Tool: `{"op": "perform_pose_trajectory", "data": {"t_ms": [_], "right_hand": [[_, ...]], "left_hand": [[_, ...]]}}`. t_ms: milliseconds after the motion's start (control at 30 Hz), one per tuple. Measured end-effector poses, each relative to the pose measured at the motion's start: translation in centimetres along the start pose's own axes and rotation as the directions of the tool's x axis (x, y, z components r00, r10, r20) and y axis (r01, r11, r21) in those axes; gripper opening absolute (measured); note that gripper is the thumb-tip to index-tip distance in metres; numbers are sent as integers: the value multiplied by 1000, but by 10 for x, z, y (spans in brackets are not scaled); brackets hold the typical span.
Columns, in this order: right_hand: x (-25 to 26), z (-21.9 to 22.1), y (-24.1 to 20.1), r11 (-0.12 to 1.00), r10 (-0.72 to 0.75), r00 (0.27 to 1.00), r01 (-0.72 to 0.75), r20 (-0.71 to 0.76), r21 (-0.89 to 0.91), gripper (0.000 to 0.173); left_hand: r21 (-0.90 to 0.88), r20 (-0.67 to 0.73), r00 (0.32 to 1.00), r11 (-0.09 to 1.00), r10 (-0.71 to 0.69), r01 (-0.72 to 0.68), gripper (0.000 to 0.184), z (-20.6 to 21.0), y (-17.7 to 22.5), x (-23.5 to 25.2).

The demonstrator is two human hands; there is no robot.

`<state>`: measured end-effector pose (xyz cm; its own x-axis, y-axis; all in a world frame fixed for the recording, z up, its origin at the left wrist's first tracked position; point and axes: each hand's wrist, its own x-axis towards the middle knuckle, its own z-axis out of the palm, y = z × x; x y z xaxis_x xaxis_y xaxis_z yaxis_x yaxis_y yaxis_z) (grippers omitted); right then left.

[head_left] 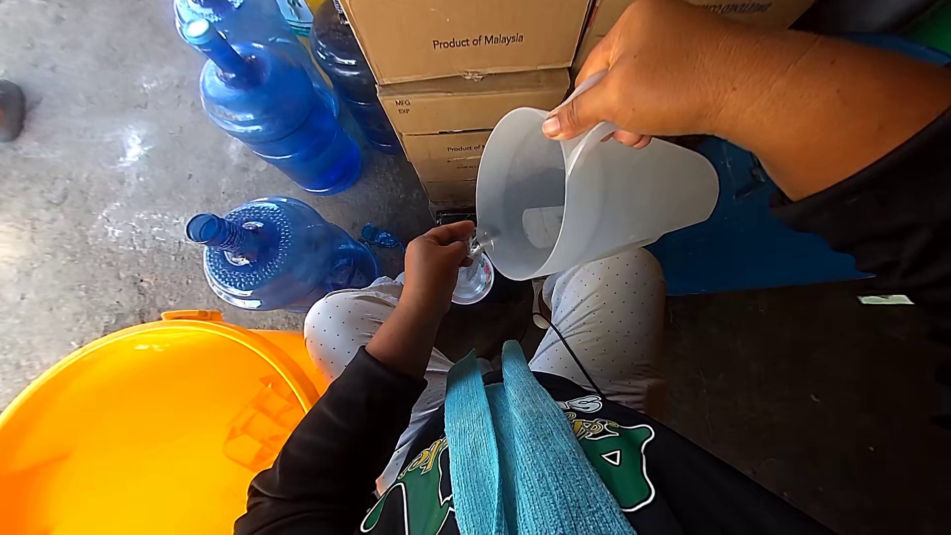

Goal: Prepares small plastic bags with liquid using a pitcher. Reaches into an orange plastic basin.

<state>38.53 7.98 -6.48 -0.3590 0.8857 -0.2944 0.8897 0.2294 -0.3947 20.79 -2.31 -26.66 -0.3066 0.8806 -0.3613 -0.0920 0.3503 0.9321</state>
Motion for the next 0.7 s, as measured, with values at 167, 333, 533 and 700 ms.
{"op": "perform_pose_trajectory", "data": {"t_ms": [167,333,533,700], "right_hand": [[2,0,-2,1000,-7,1000,7,-4,-3,33],[3,0,-4,1000,-3,1000,3,-7,-2,34],[5,1,-6,1000,-5,1000,5,-13,1,32],[-1,-1,-12,1000,16,1000,-16,3,-11,35]], "left_hand": [[-4,4,1000,1000,4,-4,25,-1,0,0],[-7,10,1000,1000,12,-12,26,-2,0,0],[-8,11,1000,1000,3,-3,27,-3,1,0],[-15,15,1000,1000,6,-5,27,-4,1,1]]}}
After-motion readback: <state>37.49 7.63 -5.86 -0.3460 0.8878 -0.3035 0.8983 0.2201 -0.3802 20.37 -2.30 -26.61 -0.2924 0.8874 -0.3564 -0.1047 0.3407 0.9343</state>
